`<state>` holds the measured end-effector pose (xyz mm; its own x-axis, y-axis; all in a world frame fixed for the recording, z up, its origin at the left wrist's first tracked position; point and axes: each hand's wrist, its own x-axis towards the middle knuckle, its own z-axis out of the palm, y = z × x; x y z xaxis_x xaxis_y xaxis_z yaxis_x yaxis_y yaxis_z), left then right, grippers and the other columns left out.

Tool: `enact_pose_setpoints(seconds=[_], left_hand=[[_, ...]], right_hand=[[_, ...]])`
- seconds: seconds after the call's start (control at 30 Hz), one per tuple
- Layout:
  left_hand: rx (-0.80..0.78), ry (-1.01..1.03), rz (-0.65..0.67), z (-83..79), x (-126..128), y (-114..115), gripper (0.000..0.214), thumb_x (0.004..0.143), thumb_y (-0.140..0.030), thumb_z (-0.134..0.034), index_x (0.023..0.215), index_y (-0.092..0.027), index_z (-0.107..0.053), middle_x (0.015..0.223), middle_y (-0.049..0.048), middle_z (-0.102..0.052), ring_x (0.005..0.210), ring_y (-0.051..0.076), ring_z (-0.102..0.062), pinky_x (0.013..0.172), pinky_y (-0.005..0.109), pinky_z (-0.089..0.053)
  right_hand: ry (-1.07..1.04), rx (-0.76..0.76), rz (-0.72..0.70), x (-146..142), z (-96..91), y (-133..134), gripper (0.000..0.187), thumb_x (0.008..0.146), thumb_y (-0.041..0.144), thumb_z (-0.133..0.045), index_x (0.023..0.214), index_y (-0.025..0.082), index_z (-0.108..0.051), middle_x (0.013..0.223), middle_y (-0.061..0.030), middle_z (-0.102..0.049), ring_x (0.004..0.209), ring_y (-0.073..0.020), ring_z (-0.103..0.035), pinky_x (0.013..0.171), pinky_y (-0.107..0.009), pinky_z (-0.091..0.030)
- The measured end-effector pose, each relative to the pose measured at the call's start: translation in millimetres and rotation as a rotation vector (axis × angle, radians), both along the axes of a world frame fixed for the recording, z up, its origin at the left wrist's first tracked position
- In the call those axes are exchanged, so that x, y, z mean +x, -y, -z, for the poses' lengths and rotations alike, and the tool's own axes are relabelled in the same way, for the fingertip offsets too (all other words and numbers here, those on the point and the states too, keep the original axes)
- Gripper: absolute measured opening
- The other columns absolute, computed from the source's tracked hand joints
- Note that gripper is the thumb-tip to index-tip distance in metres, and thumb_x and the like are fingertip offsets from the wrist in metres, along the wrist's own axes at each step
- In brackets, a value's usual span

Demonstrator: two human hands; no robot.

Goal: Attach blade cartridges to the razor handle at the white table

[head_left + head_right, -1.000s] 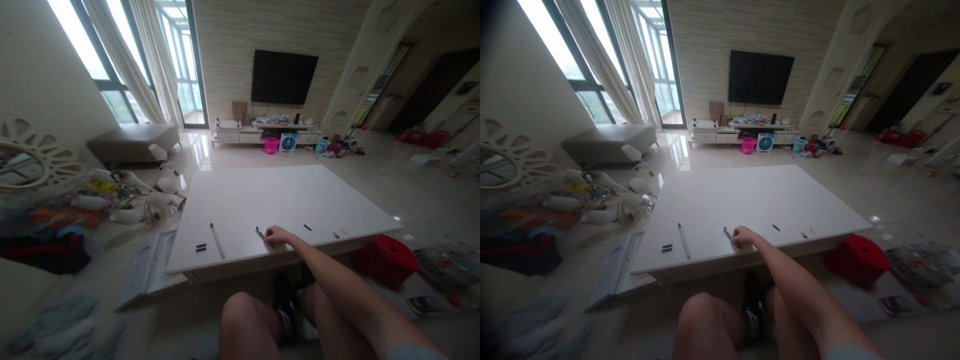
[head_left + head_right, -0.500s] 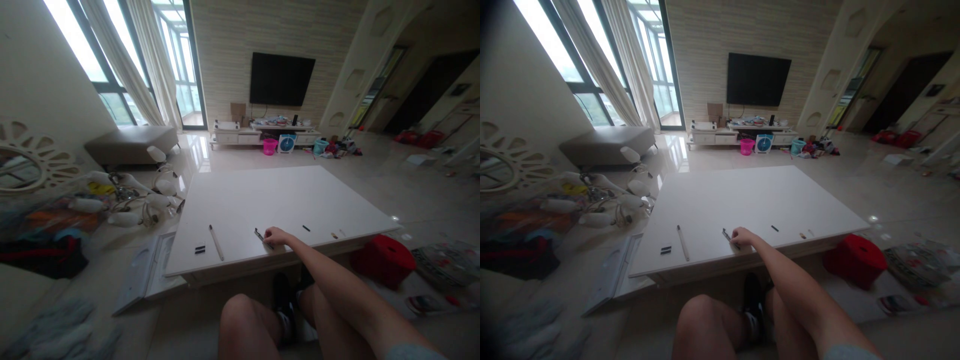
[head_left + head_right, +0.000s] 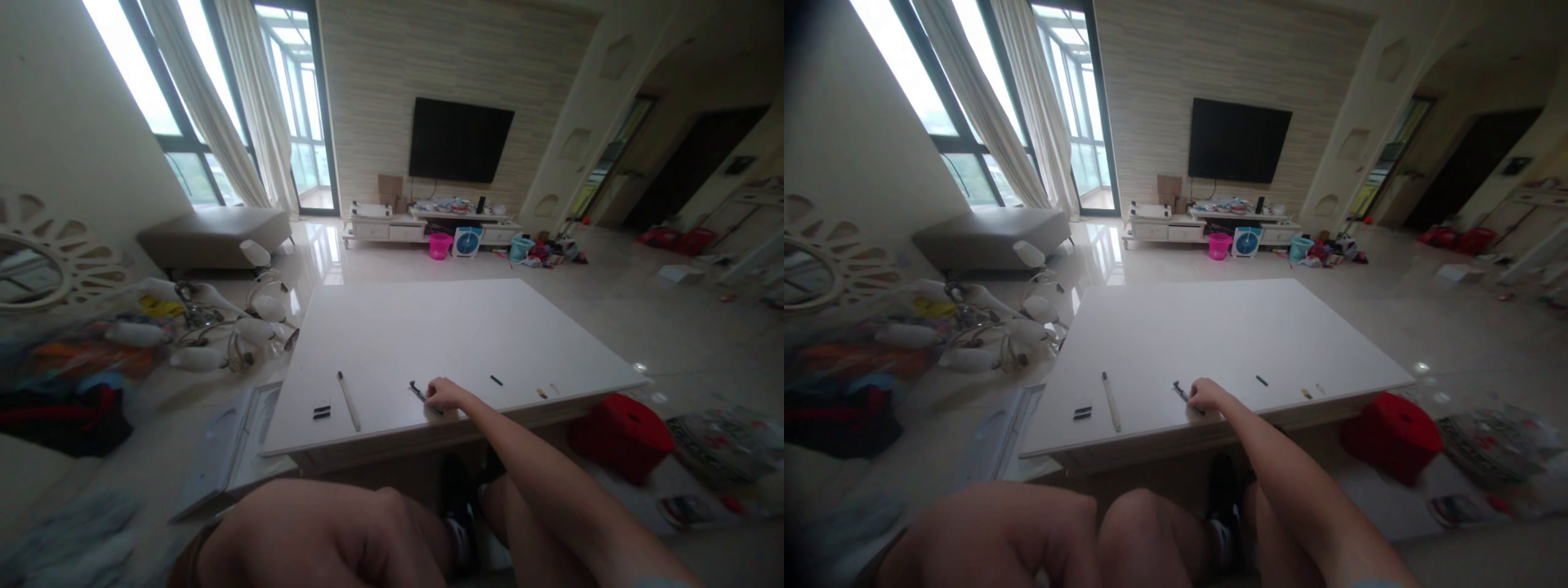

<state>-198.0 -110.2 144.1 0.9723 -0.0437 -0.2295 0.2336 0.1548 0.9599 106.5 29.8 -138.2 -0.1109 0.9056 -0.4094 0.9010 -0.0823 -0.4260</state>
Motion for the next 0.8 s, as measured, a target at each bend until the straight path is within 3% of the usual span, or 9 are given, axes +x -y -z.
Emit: enact_pose_setpoints(seconds=[0.13,0.2,0.33,0.43,0.5,0.57,0.67,0.8], left_hand=[[-0.152,-0.099,0.012,37.6,12.1,-10.1,0.051,0.087,-0.063,-0.058,0.072,-0.015,-0.068,0.048,-0.0023,-0.048,0.039,0.008,-0.038,0.041,0.02,-0.031],[-0.171,-0.082,-0.1,66.0,17.8,-15.3,0.041,0.088,-0.053,-0.062,0.083,-0.014,-0.072,0.053,-0.0001,-0.057,0.04,0.009,-0.044,0.042,0.02,-0.033],[-0.257,-0.088,-0.661,121.3,35.2,-23.2,0.022,0.08,-0.036,-0.067,0.085,-0.014,-0.069,0.067,0.0027,-0.066,0.044,0.008,-0.053,0.044,0.019,-0.035],[-0.266,-0.172,-1.102,148.3,44.2,-27.9,0.024,0.077,-0.025,-0.064,0.098,-0.013,-0.065,0.082,0.0046,-0.068,0.048,0.008,-0.058,0.041,0.017,-0.031],[-0.281,-0.201,-1.319,156.7,45.4,-31.3,0.033,0.08,-0.023,-0.061,0.111,-0.013,-0.062,0.096,0.0075,-0.068,0.052,0.008,-0.06,0.042,0.017,-0.034],[-0.302,-0.19,-1.446,159.5,44.3,-34.4,0.039,0.083,-0.026,-0.061,0.12,-0.013,-0.059,0.106,0.0101,-0.066,0.055,0.008,-0.062,0.043,0.017,-0.037],[-0.266,-0.119,-1.522,159.7,42.7,-36.9,0.042,0.085,-0.031,-0.064,0.123,-0.014,-0.059,0.111,0.0112,-0.064,0.057,0.008,-0.061,0.044,0.017,-0.038],[-0.15,-0.063,-1.531,160.6,43.1,-36.9,0.038,0.083,-0.036,-0.069,0.113,-0.013,-0.066,0.102,0.0103,-0.067,0.06,0.009,-0.062,0.044,0.016,-0.037]], right_hand=[[0.028,0.017,-0.027,-2.9,-4.8,1.9,0.016,0.068,0.019,-0.071,0.082,0.014,-0.076,0.085,-0.0073,-0.075,0.079,-0.0181,-0.067,0.063,-0.022,-0.041],[0.025,0.05,-0.044,-4.0,-8.8,2.5,0.014,0.069,0.019,-0.07,0.081,0.014,-0.074,0.087,-0.008,-0.075,0.081,-0.0183,-0.066,0.065,-0.022,-0.041],[-0.032,0.147,-0.064,-11.5,-23.6,4.3,0.01,0.075,0.022,-0.067,0.08,0.014,-0.07,0.084,-0.0079,-0.073,0.077,-0.0173,-0.062,0.065,-0.024,-0.041],[-0.113,0.229,-0.084,-25.4,-42.3,10.0,0.009,0.08,0.024,-0.064,0.081,0.015,-0.067,0.081,-0.0054,-0.071,0.073,-0.0151,-0.06,0.065,-0.023,-0.041],[-0.198,0.283,-0.109,-38.0,-57.3,17.5,0.011,0.084,0.027,-0.061,0.083,0.017,-0.064,0.079,-0.0035,-0.069,0.072,-0.0137,-0.059,0.065,-0.023,-0.042],[-0.355,0.355,-0.146,-51.2,-72.3,27.4,0.012,0.086,0.029,-0.06,0.083,0.017,-0.062,0.075,-0.0015,-0.066,0.067,-0.0126,-0.057,0.063,-0.023,-0.043],[-0.559,0.462,-0.212,-67.6,-89.9,43.4,0.013,0.085,0.03,-0.063,0.079,0.018,-0.06,0.07,0.0006,-0.062,0.065,-0.012,-0.055,0.063,-0.024,-0.044],[-0.617,0.513,-0.269,-78.0,-101.1,58.0,0.012,0.083,0.026,-0.066,0.078,0.018,-0.06,0.07,0.0014,-0.061,0.065,-0.0112,-0.055,0.063,-0.023,-0.044]])
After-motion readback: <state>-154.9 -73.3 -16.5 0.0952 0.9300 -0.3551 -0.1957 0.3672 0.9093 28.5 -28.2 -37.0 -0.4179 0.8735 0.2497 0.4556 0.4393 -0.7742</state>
